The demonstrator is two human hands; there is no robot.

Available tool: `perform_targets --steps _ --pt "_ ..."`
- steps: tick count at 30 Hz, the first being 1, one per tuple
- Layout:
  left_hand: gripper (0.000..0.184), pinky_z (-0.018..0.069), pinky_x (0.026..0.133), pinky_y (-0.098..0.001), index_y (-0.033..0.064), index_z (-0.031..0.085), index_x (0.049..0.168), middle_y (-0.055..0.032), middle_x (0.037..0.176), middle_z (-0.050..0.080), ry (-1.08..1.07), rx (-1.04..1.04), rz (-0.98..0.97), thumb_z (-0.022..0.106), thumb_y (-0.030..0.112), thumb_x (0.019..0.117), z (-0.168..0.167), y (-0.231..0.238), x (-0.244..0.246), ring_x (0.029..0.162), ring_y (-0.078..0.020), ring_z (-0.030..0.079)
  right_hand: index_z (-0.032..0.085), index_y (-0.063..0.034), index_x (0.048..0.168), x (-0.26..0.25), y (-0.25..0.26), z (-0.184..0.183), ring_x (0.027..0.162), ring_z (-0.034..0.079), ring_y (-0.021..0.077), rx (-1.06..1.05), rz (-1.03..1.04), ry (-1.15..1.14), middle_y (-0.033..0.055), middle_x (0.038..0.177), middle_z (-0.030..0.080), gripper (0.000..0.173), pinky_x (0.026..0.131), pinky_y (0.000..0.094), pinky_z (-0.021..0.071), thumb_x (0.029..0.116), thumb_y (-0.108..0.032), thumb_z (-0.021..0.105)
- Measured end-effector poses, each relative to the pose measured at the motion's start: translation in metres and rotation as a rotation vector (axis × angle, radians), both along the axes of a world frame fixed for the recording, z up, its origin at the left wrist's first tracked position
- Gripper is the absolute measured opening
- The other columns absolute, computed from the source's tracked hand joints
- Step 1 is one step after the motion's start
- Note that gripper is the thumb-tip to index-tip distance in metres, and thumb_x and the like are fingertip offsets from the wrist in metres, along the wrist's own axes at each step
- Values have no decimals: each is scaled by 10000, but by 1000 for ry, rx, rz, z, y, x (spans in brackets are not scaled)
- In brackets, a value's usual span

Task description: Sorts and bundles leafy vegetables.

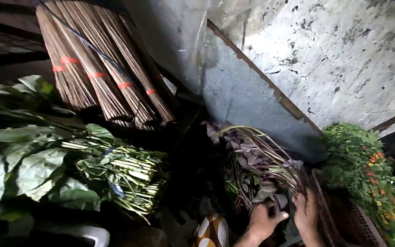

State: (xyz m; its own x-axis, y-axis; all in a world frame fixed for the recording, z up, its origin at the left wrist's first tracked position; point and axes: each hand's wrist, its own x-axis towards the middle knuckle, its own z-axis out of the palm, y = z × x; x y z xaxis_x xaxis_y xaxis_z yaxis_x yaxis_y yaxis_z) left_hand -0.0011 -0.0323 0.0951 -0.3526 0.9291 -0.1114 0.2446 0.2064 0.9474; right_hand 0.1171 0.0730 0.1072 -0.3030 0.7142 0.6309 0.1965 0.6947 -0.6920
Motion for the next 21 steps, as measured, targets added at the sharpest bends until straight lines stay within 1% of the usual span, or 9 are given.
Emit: perform_targets --steps 1,3,5,7,9,12,16,19,21 --pt "520 523 1020 -459 14 687 1219 -153 1163 705 -172 141 20 759 417 899 3 -2 4 1113 -236 667 578 151 1214 -3 -2 -4 795 648 57 55 -17 -25 127 900 668 434 766 239 567 1041 -229 458" --pt "537 516 1021 -373 -11 635 1270 -128 1209 674 -478 324 87 758 334 877 16 -4 12 1128 -166 638 604 144 1201 -7 -9 -13 930 694 126 130 -14 -54 198 1024 704 356 875 281 570 1011 -143 515" --pt "424 564 928 -334 -15 644 1184 -99 1112 682 -709 426 240 747 260 879 24 -2 18 1018 -145 664 628 111 1177 -11 -16 -22 967 692 107 143 3 -58 176 1049 706 315 904 257 565 985 -125 548" --pt "260 605 808 -355 -26 650 1080 -112 989 694 -850 446 397 704 185 940 26 1 20 891 -184 692 663 56 1166 -12 -19 -33 953 698 121 136 6 -77 141 1041 713 320 883 294 583 996 -204 586" --pt "220 610 692 -358 -36 642 1060 -139 933 706 -942 411 536 641 180 1013 25 3 17 795 -216 704 683 20 1180 -10 -22 -42 942 704 144 113 19 -122 123 1046 717 351 861 334 598 997 -265 588" --pt "270 573 586 -342 -29 648 1095 -136 849 678 -1051 358 712 603 233 1042 14 9 10 686 -214 660 694 -3 1213 -7 -28 -55 933 715 185 77 48 -223 127 1062 725 398 843 391 604 1003 -314 563" --pt "267 576 581 -367 -28 587 1128 -140 798 660 -1124 223 850 558 230 1065 -8 13 3 647 -216 656 694 -49 1237 -6 -31 -65 974 724 227 29 67 -472 102 1095 735 411 863 463 603 1032 -351 507" --pt "252 564 533 -377 -37 591 1055 -145 757 650 -1165 162 884 486 190 1080 -31 11 2 590 -226 636 600 -45 1347 -7 -29 -58 1055 706 306 -253 127 -734 159 1138 721 445 947 540 548 1087 -351 407" --pt "262 566 550 -381 -34 566 1053 -136 700 636 -1208 174 839 448 197 1090 -43 5 6 573 -227 632 528 -30 1398 -10 -15 -58 1053 688 315 -518 206 -784 196 1144 692 437 959 522 538 1103 -325 398"
